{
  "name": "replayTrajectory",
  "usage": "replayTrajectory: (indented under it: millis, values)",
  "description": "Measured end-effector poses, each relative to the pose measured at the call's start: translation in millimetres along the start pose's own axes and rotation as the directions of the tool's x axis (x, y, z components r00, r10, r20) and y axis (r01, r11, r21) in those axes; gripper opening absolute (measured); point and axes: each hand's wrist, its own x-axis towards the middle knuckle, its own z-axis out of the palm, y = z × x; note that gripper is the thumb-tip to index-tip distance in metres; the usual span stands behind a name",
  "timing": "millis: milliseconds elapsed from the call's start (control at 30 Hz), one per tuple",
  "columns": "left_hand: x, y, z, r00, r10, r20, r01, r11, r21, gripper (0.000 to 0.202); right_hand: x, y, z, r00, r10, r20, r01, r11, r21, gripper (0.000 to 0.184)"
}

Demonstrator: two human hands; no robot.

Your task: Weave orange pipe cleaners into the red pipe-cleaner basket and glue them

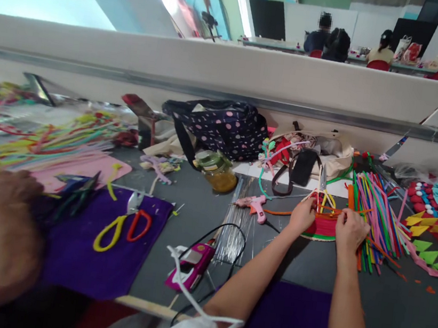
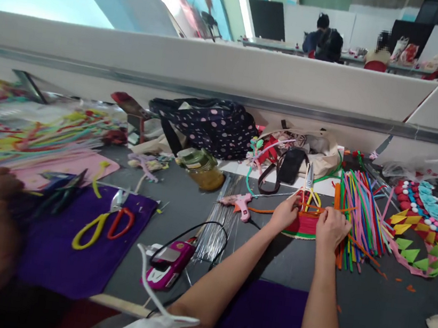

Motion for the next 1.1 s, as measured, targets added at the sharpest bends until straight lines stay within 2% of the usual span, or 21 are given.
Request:
replayTrajectory:
  millis: [333, 500, 733, 867, 1100]
  values:
    - [21, 9, -9.2, 0.988, -0.089, 0.124, 0.063, 0.978, 0.197, 0.026, 3, 8, -3, 0.993, 0.095, 0.070, -0.090, 0.993, -0.074, 0.024]
    - [26, 11, -13.8, 0.983, -0.095, 0.157, 0.053, 0.967, 0.249, 0.021, 9, 5, -8, 0.988, 0.079, 0.133, -0.059, 0.987, -0.147, 0.024]
    - [21, 7, -16.2, 0.978, -0.089, 0.188, 0.056, 0.983, 0.173, 0.035, 29, -2, -21, 0.967, -0.015, 0.255, 0.082, 0.964, -0.254, 0.024]
    - [21, 6, -14.5, 0.982, -0.088, 0.165, 0.072, 0.992, 0.100, 0.037, 40, -10, -25, 0.953, -0.079, 0.293, 0.170, 0.940, -0.297, 0.026]
    - [20, 5, -7.7, 0.988, -0.113, 0.106, 0.112, 0.994, 0.015, 0.043, 45, -20, -27, 0.929, -0.081, 0.362, 0.210, 0.920, -0.332, 0.029]
